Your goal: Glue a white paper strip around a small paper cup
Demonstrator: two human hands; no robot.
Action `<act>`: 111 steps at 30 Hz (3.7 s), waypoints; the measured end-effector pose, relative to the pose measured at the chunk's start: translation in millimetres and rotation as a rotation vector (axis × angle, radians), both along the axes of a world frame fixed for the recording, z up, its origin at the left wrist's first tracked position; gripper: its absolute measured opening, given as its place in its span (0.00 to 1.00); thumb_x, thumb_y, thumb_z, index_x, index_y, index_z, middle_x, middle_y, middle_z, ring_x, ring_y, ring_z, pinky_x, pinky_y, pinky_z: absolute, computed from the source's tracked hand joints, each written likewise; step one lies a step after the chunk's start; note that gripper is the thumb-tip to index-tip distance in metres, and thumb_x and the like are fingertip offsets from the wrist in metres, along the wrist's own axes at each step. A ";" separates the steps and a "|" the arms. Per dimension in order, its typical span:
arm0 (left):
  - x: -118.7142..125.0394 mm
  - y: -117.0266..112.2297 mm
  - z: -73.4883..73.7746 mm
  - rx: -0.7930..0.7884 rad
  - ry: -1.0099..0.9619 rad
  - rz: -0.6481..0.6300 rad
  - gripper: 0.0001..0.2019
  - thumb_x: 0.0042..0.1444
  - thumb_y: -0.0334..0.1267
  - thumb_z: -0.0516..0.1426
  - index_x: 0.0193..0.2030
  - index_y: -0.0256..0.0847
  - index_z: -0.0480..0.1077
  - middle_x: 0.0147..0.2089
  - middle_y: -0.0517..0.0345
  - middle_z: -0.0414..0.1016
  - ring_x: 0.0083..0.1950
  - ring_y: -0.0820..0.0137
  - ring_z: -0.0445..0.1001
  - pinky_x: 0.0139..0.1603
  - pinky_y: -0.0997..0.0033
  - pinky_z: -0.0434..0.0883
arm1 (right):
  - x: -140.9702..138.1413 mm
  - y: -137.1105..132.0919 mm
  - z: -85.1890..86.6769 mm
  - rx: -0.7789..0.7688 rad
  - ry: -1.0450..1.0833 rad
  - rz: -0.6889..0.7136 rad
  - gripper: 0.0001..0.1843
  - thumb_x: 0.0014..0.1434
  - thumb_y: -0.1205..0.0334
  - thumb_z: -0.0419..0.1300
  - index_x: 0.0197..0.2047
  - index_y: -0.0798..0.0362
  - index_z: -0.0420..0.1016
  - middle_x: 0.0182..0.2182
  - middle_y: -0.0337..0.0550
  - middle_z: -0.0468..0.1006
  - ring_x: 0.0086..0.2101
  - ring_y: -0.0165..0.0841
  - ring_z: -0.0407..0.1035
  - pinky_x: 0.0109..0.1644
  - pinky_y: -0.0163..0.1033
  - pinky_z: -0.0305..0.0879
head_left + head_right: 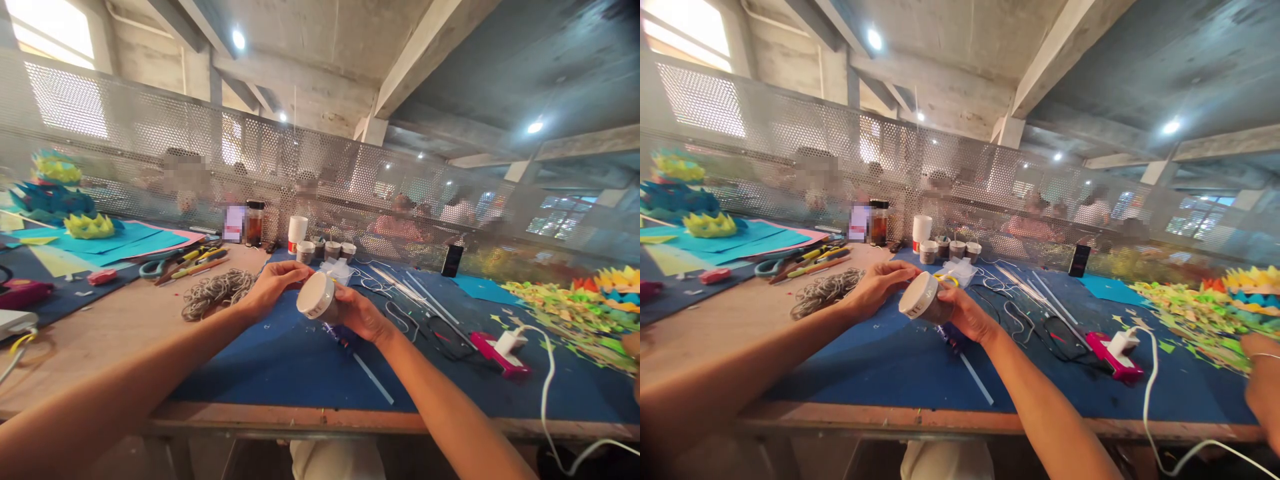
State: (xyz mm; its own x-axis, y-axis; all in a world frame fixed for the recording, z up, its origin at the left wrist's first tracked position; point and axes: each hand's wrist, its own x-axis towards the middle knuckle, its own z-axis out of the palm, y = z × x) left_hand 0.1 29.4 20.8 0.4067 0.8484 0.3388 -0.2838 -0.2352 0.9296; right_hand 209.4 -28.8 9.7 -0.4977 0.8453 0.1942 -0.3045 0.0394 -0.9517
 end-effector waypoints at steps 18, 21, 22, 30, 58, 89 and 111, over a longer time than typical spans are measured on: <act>-1.0 3.5 -1.4 -0.043 -0.008 -0.041 0.12 0.51 0.45 0.69 0.35 0.38 0.82 0.37 0.52 0.82 0.37 0.68 0.77 0.42 0.69 0.73 | 1.0 -0.1 2.5 0.083 -0.035 -0.161 0.20 0.57 0.52 0.66 0.51 0.49 0.75 0.45 0.44 0.78 0.43 0.39 0.71 0.49 0.46 0.69; -0.8 2.7 -0.4 -0.066 -0.033 -0.053 0.10 0.50 0.43 0.69 0.33 0.39 0.81 0.38 0.54 0.82 0.36 0.70 0.76 0.42 0.71 0.73 | -0.1 -0.5 3.2 0.105 -0.025 -0.194 0.19 0.56 0.54 0.65 0.51 0.48 0.75 0.45 0.44 0.78 0.44 0.40 0.70 0.51 0.46 0.68; -0.7 2.1 0.1 -0.070 -0.034 -0.052 0.10 0.50 0.43 0.69 0.33 0.39 0.81 0.38 0.54 0.82 0.37 0.71 0.76 0.41 0.72 0.73 | -0.5 -0.7 3.5 0.112 -0.021 -0.208 0.19 0.56 0.55 0.66 0.51 0.48 0.75 0.45 0.44 0.78 0.45 0.40 0.70 0.51 0.46 0.67; -0.8 4.4 -1.6 0.011 0.034 0.006 0.13 0.49 0.47 0.70 0.33 0.38 0.80 0.34 0.56 0.81 0.35 0.69 0.76 0.41 0.70 0.73 | 1.9 3.0 0.1 0.161 -0.062 -0.233 0.24 0.54 0.57 0.68 0.55 0.47 0.74 0.47 0.43 0.77 0.47 0.40 0.70 0.52 0.46 0.66; -1.0 11.8 -8.2 -0.171 -0.128 -0.008 0.12 0.53 0.38 0.65 0.43 0.35 0.80 0.40 0.50 0.81 0.41 0.65 0.78 0.48 0.64 0.73 | -0.1 7.6 1.8 0.390 -0.128 -0.485 0.29 0.56 0.53 0.69 0.59 0.47 0.71 0.57 0.44 0.77 0.57 0.43 0.70 0.63 0.50 0.65; 14.6 -16.2 -14.5 0.062 -0.098 -0.201 0.31 0.55 0.40 0.68 0.64 0.41 0.69 0.64 0.44 0.74 0.66 0.48 0.69 0.67 0.50 0.64 | -16.6 -4.9 -7.5 1.019 -0.546 -0.876 0.31 0.61 0.58 0.67 0.63 0.46 0.59 0.58 0.51 0.68 0.56 0.44 0.67 0.61 0.52 0.68; -2.8 -1.8 -2.0 -0.426 -0.311 -0.422 0.20 0.60 0.40 0.55 0.55 0.32 0.74 0.54 0.39 0.81 0.54 0.51 0.79 0.55 0.51 0.74 | 46.1 -52.4 -6.1 0.750 -1.397 -0.404 0.28 0.58 0.75 0.52 0.59 0.53 0.74 0.56 0.49 0.77 0.57 0.42 0.69 0.64 0.48 0.62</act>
State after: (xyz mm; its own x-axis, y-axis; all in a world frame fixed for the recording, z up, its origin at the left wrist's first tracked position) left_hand -2.7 27.6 18.8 0.6702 0.7237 0.1649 -0.5405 0.3235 0.7767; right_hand 255.5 -81.2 3.6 -0.4115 0.8864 0.2120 0.8709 0.4510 -0.1953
